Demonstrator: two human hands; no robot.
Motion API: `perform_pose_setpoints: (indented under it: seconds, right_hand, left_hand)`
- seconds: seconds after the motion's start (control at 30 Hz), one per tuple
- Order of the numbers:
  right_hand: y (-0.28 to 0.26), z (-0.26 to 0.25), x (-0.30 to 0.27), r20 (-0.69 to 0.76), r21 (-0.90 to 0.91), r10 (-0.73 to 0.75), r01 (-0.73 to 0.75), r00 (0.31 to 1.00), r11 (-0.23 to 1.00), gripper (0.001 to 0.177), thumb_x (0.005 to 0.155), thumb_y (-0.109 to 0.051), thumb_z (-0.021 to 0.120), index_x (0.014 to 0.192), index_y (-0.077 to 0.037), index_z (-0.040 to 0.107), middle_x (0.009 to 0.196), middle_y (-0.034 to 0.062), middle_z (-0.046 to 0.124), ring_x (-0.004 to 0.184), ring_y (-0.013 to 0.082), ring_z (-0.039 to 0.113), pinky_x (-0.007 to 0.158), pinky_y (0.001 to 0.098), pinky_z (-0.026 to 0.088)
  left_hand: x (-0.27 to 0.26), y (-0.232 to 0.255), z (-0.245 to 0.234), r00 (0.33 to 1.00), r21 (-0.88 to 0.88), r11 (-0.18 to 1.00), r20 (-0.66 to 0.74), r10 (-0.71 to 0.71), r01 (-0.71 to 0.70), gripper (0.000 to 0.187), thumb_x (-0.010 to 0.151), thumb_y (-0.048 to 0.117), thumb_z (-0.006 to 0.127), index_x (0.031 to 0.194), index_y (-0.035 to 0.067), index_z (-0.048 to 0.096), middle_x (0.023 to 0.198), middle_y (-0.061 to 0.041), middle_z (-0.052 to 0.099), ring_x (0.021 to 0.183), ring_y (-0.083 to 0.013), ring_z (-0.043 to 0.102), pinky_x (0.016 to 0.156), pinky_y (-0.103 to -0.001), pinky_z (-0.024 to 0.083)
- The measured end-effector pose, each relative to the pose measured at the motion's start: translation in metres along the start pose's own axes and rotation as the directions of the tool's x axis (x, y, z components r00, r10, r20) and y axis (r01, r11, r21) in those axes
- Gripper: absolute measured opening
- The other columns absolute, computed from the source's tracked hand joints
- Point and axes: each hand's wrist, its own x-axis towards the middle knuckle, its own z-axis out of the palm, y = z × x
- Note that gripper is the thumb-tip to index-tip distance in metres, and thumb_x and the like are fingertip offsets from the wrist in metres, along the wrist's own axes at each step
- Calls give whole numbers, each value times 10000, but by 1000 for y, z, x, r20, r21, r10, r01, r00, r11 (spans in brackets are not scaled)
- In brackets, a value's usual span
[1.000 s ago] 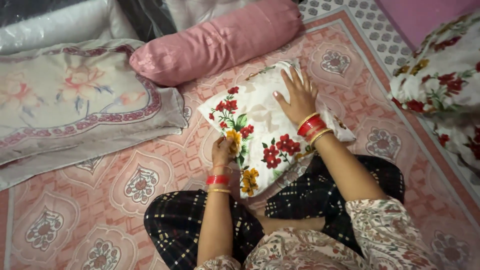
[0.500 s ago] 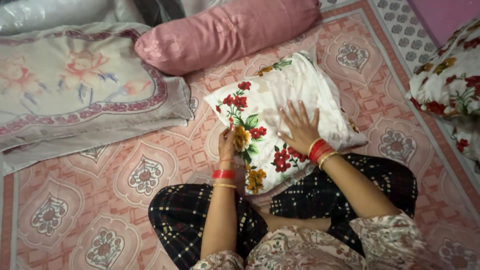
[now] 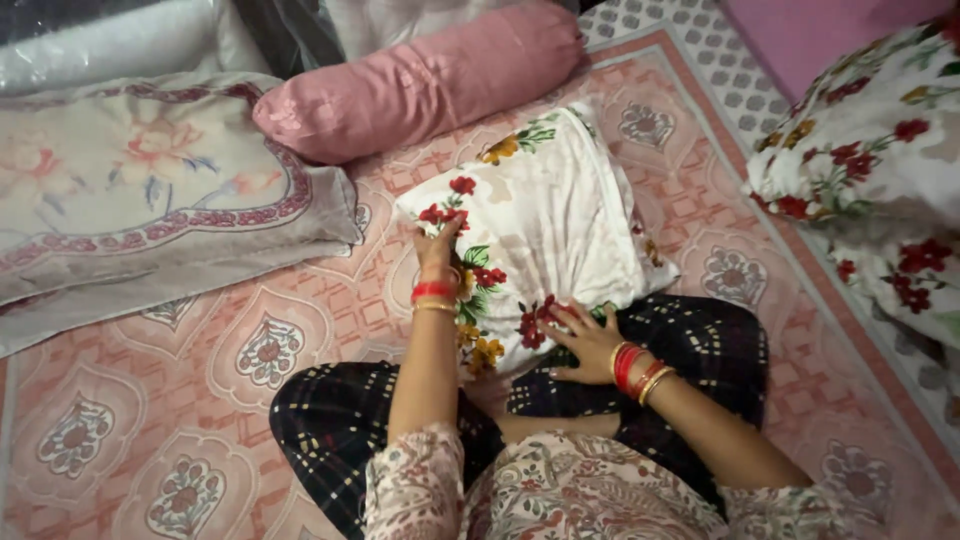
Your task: The person sits on a bed and repeatedly fluffs, shakes, and smooths a floral-patterned pillow by hand. They adjust the pillow's shape and position multiple times, ensuring it is evenly filled and neatly arranged.
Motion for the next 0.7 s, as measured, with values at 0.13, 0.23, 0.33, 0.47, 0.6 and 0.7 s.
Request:
perform_pose_setpoints:
  seconds: [0.13, 0.23, 0.33, 0.47, 0.6, 0.7]
  right_hand:
    - [25, 5, -8, -242, 336, -18, 101, 970, 937, 771, 895, -567, 671, 1555, -269, 405, 1520, 92, 475, 1379, 312, 483, 1151, 555, 390]
    - [63, -14, -22, -835, 312, 140, 247, 533, 917, 598, 874, -270, 823, 1404, -129, 584, 1401, 107, 632, 1260, 342, 653, 1072, 404, 497]
    - [108, -58, -42, -784, 604, 527, 595, 327, 530, 620, 919, -250, 769, 1453, -71, 512, 1375, 69, 593, 1236, 231, 592, 1055, 383, 517]
    - [140, -113, -61, -651, 548, 573, 830, 498, -100, 881, 864, -478, 789, 1549, -189, 317, 1465, 17, 488, 1268, 170, 509, 996, 361, 465]
    - [142, -139, -58, -722, 479, 335, 787, 605, -389, 827, 899, -575, 735, 1492, -65, 467, 1462, 88, 569, 1352, 229, 572, 1160, 375, 456]
    - [140, -144, -54, -740, 479, 327, 802, 588, -358, 716, 940, -532, 718, 1425, -36, 545, 1351, 100, 640, 1262, 241, 621, 1103, 385, 493]
  left_hand:
    - [-43, 46, 34, 947, -65, 981, 257, 192, -181, 501, 708, -92, 786, 1170, -57, 598, 963, -93, 707, 827, -226, 682, 739, -351, 574]
    - [-89, 79, 27, 931, -21, 984, 319, 177, -180, 447, 727, -114, 720, 1158, -52, 622, 985, -113, 719, 832, -224, 705, 719, -334, 581]
    - [-123, 108, 0, 885, -39, 992, 447, 128, -124, 438, 731, -118, 653, 1166, -73, 627, 980, -148, 733, 820, -276, 735, 684, -370, 598]
    - [-148, 130, -35, 827, -35, 975, 525, 204, -218, 526, 722, -119, 630, 1245, -62, 610, 1101, -106, 723, 983, -237, 712, 841, -340, 601]
    - [-162, 135, -54, 823, -58, 978, 532, 200, -201, 577, 763, -76, 598, 1336, -15, 575, 1170, -63, 689, 1027, -185, 664, 829, -311, 570]
    - [-175, 129, -54, 793, -175, 935, 497, 353, -307, 496, 869, 22, 611, 1362, 24, 554, 1281, -33, 660, 1165, -137, 636, 980, -255, 532]
